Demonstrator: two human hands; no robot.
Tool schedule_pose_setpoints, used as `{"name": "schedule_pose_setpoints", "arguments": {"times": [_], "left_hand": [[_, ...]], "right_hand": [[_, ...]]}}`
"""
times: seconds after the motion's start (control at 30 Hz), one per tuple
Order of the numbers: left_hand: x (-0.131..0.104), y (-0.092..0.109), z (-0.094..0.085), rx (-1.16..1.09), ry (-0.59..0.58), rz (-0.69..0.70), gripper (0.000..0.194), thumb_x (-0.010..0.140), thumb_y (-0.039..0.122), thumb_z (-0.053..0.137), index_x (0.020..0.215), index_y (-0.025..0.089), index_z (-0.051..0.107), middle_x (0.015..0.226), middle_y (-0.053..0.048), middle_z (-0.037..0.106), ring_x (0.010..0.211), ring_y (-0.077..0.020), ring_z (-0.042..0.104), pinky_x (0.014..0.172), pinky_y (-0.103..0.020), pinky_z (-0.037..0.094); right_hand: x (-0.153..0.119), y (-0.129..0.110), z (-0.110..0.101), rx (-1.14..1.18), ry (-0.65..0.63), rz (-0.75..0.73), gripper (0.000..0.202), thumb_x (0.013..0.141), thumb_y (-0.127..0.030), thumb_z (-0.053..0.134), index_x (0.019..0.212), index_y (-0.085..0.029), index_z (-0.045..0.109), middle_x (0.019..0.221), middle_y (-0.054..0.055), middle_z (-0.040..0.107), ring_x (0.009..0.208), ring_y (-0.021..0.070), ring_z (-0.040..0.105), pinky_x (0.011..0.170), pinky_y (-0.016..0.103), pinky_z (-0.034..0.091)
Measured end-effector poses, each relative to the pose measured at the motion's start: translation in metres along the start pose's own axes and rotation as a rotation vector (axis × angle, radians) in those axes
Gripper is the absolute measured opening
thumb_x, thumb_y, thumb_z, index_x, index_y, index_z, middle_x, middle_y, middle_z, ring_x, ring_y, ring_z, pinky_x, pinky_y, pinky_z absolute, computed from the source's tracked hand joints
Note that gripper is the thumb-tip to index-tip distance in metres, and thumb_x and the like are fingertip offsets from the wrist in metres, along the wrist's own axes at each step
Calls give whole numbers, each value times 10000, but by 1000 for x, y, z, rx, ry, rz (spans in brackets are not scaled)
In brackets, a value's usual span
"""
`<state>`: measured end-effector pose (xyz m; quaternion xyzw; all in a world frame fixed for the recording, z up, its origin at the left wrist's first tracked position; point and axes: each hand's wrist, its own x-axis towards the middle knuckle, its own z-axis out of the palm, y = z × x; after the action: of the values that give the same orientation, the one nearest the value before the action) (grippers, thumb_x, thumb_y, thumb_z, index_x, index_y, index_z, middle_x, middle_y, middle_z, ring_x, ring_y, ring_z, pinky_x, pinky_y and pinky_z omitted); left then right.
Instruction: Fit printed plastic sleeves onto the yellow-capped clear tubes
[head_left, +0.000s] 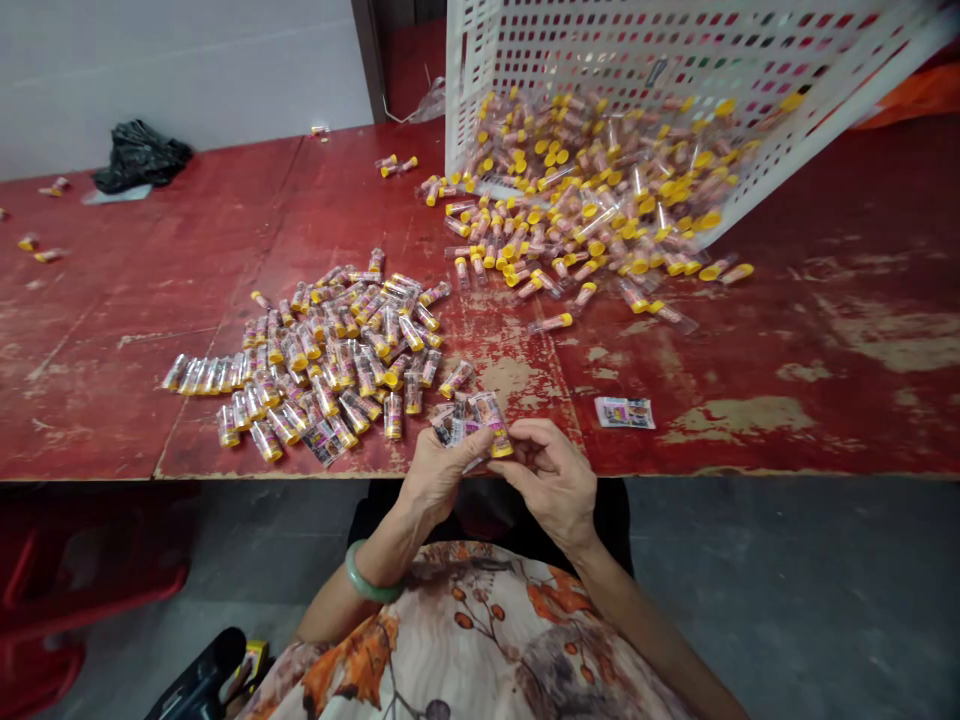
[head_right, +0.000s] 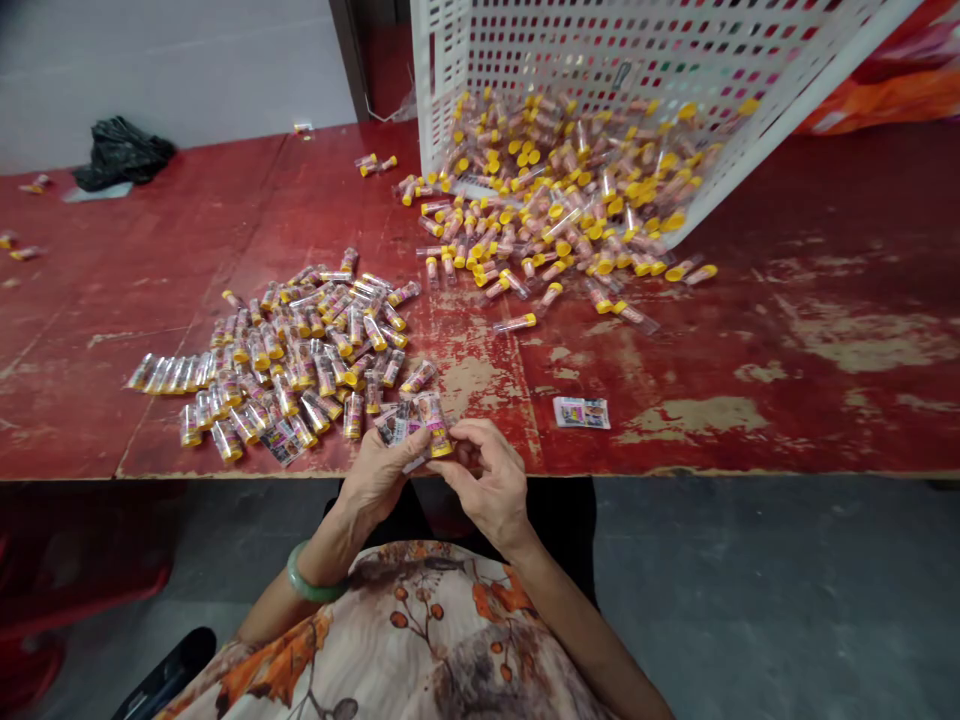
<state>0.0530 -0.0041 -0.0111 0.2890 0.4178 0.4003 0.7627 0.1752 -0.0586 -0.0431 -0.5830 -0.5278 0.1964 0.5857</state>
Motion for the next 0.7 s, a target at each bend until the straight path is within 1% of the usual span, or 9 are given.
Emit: {"name": "schedule_pose_setpoints", "arguments": {"times": [0.1, 0.27, 0.4, 0.53, 0.7], "left_hand": [[2, 3, -1, -46, 1, -44, 328, 567, 323, 836, 788, 132, 686, 727, -28, 682, 611, -113, 606, 622, -232, 484], [3, 4, 1, -54, -12, -40, 301, 582, 301, 831, 775, 125, 682, 726, -30, 682, 609, -110, 609, 632, -233, 496], [1, 3, 3, -33, -29, -13, 303, 594, 290, 824, 812, 134, 683, 753, -28, 683, 638, -115, 614, 644, -236, 501], [-3, 2, 5, -22, -37, -9, 337, 582, 287, 831, 851, 140, 690, 797, -39, 688, 680, -130, 622, 682, -259, 511], [-6, 0, 4, -30, -72, -18, 329, 599, 280, 819, 866, 132, 697, 802, -50, 685, 705, -163, 626, 675, -325, 549]], "right_hand": [[0, -2, -3, -12, -17, -49, 213, 765, -201, 682, 971, -208, 629, 955, 58, 641, 726, 140, 611, 613, 272, 542], [1, -4, -1, -3, 55, -160, 199, 787, -126, 636, 962, -216, 665, 928, 53, 659, 832, 175, 639, 693, 314, 553], [1, -5, 1, -33, 141, -236, 250, 774, -84, 632, 971, -230, 680, 900, 43, 669, 806, 169, 646, 700, 322, 548], [-1, -5, 2, -86, 188, -305, 314, 761, -44, 617, 999, -238, 681, 916, 45, 687, 792, 170, 659, 688, 325, 558], [-3, -6, 4, -137, 228, -358, 296, 756, -45, 610, 980, -225, 680, 888, 53, 699, 758, 176, 670, 653, 327, 573]]}}
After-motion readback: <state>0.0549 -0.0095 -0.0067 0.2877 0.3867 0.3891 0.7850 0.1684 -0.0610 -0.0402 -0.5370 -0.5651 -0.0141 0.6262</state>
